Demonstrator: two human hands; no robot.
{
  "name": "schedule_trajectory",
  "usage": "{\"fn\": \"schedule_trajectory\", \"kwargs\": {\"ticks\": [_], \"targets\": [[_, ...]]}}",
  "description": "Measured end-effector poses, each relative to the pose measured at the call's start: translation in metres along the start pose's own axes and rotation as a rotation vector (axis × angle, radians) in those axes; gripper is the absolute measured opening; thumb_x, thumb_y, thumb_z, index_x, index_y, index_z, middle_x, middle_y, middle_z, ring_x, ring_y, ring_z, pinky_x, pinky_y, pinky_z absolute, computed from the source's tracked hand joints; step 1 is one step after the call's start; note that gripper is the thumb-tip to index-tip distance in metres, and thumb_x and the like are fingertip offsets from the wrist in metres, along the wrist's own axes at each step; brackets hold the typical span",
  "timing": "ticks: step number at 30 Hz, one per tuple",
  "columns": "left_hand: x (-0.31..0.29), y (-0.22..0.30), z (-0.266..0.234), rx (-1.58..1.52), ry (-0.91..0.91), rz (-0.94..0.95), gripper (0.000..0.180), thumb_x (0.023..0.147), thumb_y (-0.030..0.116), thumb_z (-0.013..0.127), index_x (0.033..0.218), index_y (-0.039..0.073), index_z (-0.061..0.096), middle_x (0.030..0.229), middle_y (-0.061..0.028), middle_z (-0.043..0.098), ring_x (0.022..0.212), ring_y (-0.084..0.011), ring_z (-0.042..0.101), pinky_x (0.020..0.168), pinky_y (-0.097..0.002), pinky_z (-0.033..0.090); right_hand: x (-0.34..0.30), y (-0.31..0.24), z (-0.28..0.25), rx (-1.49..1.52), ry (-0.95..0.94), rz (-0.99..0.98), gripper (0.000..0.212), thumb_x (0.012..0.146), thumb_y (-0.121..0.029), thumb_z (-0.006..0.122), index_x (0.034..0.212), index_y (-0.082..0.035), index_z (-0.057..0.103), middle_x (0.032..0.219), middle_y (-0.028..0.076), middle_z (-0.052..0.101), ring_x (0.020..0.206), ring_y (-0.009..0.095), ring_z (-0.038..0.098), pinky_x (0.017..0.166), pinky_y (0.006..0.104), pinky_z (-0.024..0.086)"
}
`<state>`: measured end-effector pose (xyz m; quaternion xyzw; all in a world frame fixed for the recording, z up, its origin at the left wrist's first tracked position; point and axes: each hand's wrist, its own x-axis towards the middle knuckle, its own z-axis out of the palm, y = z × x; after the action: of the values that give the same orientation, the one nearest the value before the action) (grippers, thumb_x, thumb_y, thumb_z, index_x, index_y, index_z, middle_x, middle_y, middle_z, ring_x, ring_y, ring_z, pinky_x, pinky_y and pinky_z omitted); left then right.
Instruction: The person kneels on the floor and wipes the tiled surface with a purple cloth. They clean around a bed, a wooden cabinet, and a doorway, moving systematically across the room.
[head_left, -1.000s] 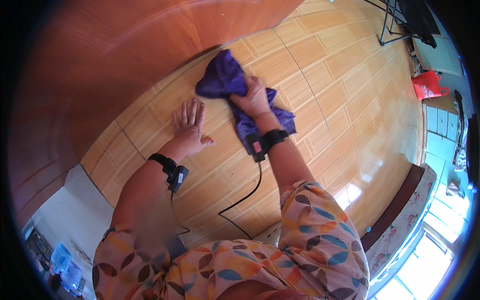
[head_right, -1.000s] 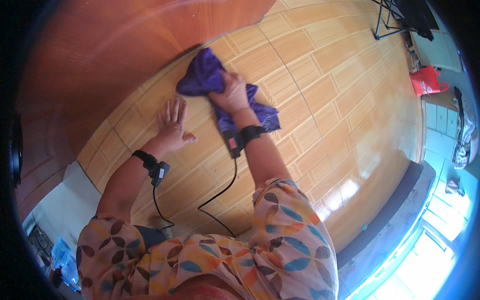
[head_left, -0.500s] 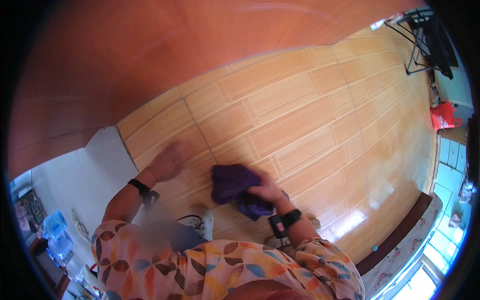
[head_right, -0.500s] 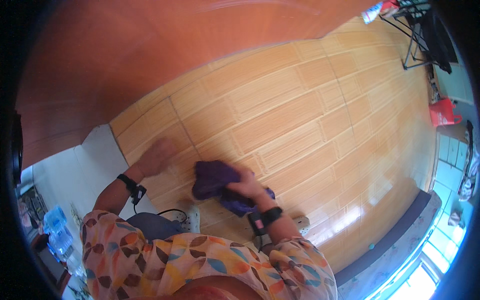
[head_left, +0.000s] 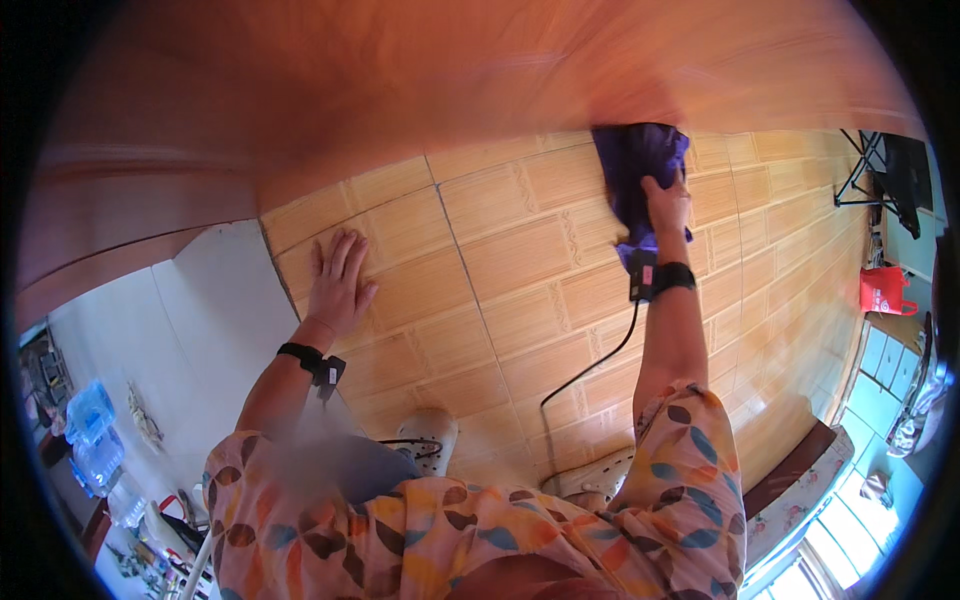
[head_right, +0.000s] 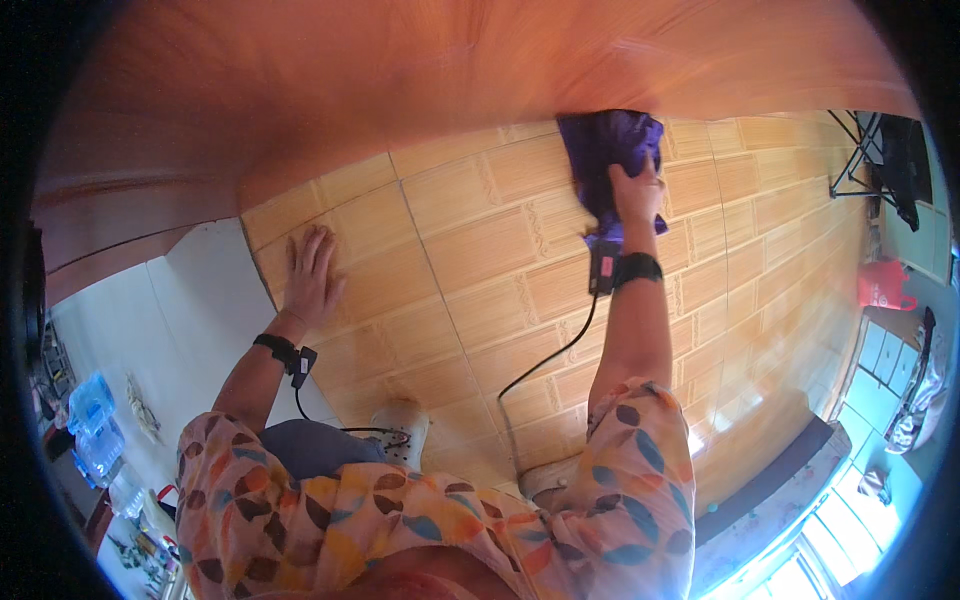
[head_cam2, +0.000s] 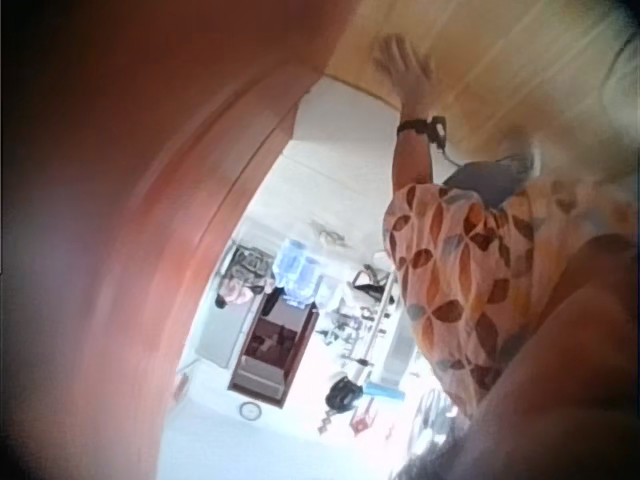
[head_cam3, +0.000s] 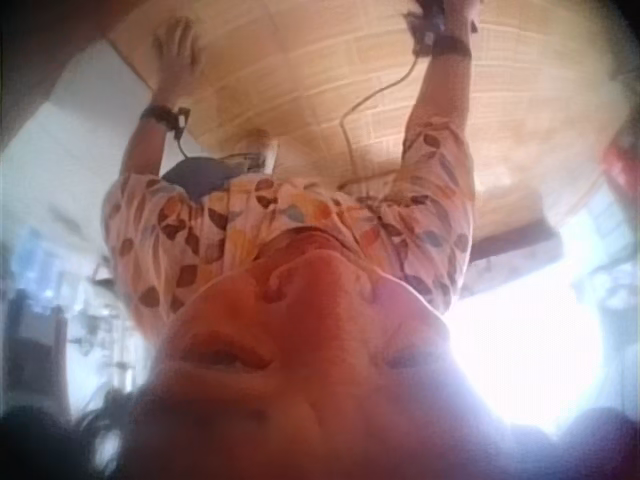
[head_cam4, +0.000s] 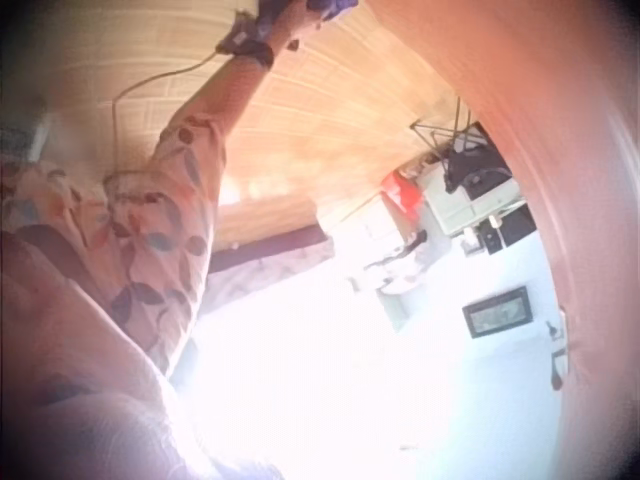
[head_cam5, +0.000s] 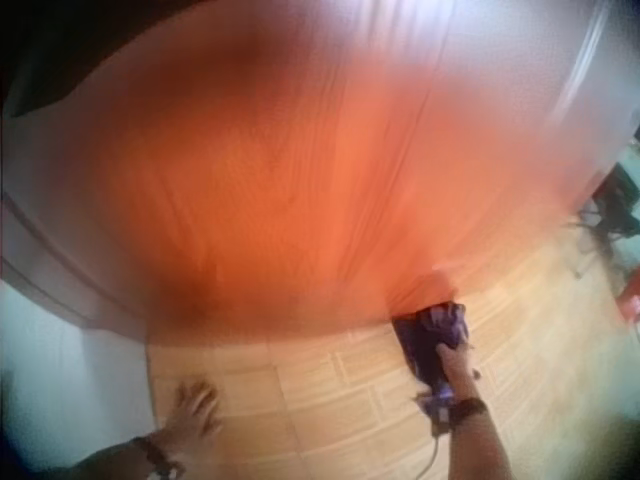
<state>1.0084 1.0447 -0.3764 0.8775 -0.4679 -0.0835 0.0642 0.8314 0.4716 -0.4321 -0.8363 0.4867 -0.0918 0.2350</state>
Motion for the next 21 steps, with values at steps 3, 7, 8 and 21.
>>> {"fn": "schedule_trajectory", "kwargs": {"ticks": [3, 7, 8, 21], "targets": [[0.002, 0.003, -0.002, -0.006, -0.026, -0.028, 0.075, 0.094, 0.038, 0.059, 0.155, 0.005, 0.031, 0.16, -0.0179, 0.03, 0.151, -0.039, 0.024, 0.121, -0.0655, 0.009, -0.054, -0.047, 0.026, 0.137, -0.036, -0.246, 0.071, 0.071, -0.027, 0.08, 0.134, -0.001, 0.06, 0.111, 0.031, 0.069, 0.106, 0.043, 0.066, 0.095, 0.0508, 0.052], [0.001, -0.004, 0.008, -0.047, 0.095, 0.004, 0.071, 0.098, 0.03, 0.055, 0.157, 0.004, 0.025, 0.159, -0.0206, 0.03, 0.151, -0.0406, 0.024, 0.123, -0.0591, 0.012, -0.153, -0.154, 0.053, 0.234, -0.155, -0.686, 0.073, 0.063, -0.023, 0.079, 0.133, -0.012, 0.062, 0.128, 0.014, 0.065, 0.114, 0.038, 0.059, 0.103, 0.0466, 0.047], [0.0, -0.009, 0.01, -0.197, 0.117, -0.055, 0.068, 0.099, 0.027, 0.052, 0.157, 0.004, 0.026, 0.159, -0.0212, 0.03, 0.15, -0.0413, 0.025, 0.123, -0.0566, 0.014, -0.177, -0.173, 0.059, 0.261, -0.281, -0.734, 0.073, 0.062, -0.026, 0.08, 0.132, -0.014, 0.064, 0.131, 0.013, 0.064, 0.116, 0.037, 0.058, 0.104, 0.0477, 0.046], [0.013, -0.025, -0.01, -0.33, 0.357, -0.117, 0.046, 0.107, 0.017, 0.038, 0.149, -0.003, 0.037, 0.151, -0.0253, 0.04, 0.14, -0.041, 0.037, 0.118, -0.0474, 0.026, -0.322, -0.124, -0.032, 1.071, -0.829, -0.337, 0.06, 0.069, -0.014, 0.073, 0.128, -0.004, 0.065, 0.11, 0.021, 0.071, 0.095, 0.04, 0.066, 0.093, 0.0454, 0.052]]}}
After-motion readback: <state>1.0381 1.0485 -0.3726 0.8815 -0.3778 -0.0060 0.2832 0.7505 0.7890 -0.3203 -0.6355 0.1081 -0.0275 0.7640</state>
